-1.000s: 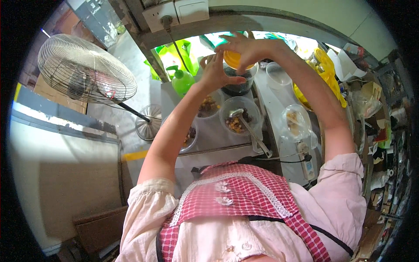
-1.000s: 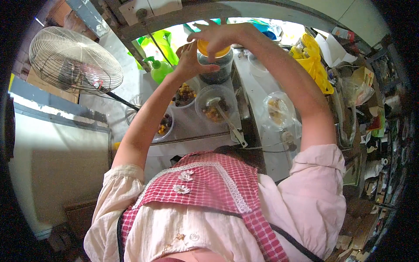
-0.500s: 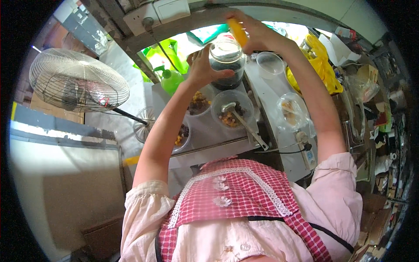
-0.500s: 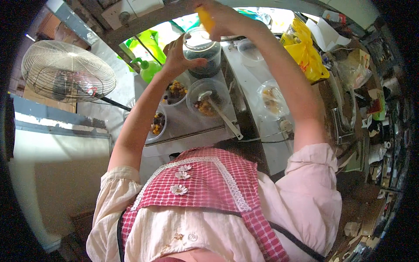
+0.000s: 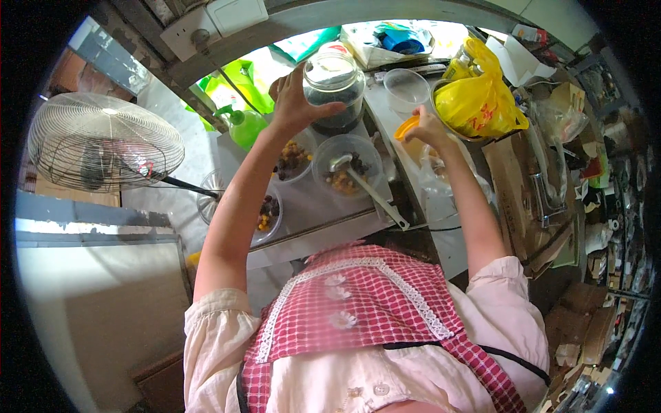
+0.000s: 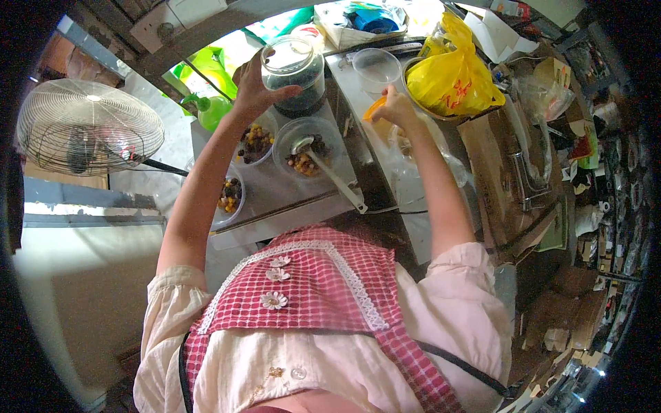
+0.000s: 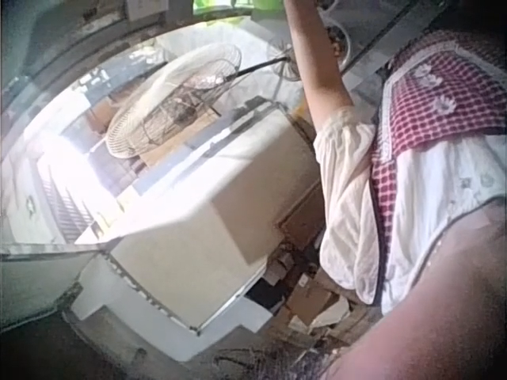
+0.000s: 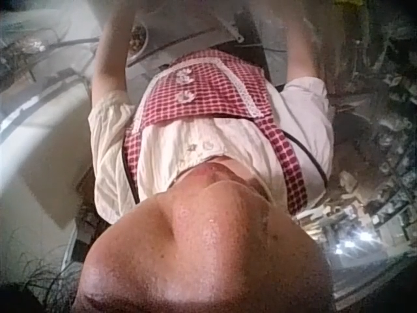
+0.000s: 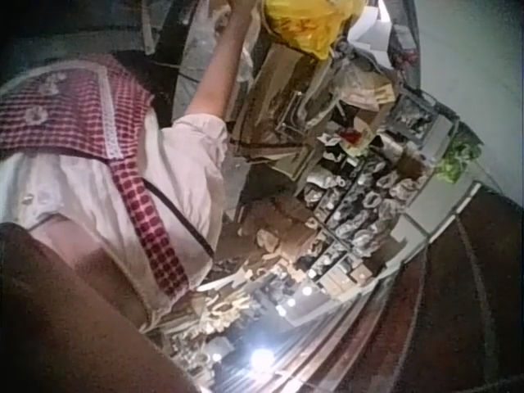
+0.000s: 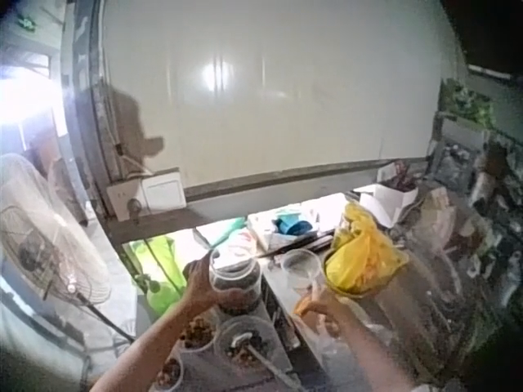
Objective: The person adds ingredients from jars to bowls using a spoon and retrieves a container from a small refrigerator.
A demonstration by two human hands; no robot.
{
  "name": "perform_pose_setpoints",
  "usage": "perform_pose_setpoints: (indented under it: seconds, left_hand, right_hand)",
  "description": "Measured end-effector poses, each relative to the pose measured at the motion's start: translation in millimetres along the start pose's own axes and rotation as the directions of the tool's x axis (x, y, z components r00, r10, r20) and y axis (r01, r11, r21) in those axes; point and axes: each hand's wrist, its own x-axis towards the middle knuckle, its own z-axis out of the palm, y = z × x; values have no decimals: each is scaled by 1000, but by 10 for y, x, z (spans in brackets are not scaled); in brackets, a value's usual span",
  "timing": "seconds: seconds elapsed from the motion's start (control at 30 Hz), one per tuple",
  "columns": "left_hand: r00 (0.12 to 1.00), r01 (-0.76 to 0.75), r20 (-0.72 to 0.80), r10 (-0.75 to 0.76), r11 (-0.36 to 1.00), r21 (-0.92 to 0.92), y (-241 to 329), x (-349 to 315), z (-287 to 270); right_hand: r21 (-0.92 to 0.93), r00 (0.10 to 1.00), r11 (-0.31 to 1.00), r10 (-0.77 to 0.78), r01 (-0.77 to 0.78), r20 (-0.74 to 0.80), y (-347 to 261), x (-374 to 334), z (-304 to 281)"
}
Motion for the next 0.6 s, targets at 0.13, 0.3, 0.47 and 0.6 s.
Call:
perform_pose_setpoints:
  seconds: [0.13,0.3,0.47,0.6]
  left_hand:
    - [1000,-23,-14,24,999,26,10,-6,4]
    - [1000,0,-5,0,1000,-4,14,-25,-43]
    - [1000,-8,-21,7,999,-36,14,-2,-15]
    - [999,30,-41,-31,999,-21,32,26,32]
  right_hand:
    - [-55,997,998,-23,27,68,175,58,-24]
    - [-421,993,906,90,-49,78,-92,-83,77]
    - [180,931,914,-349,364,-108,-1093,-237,-120]
    - [254,718,683,-571,685,-398,-1607,43,-14]
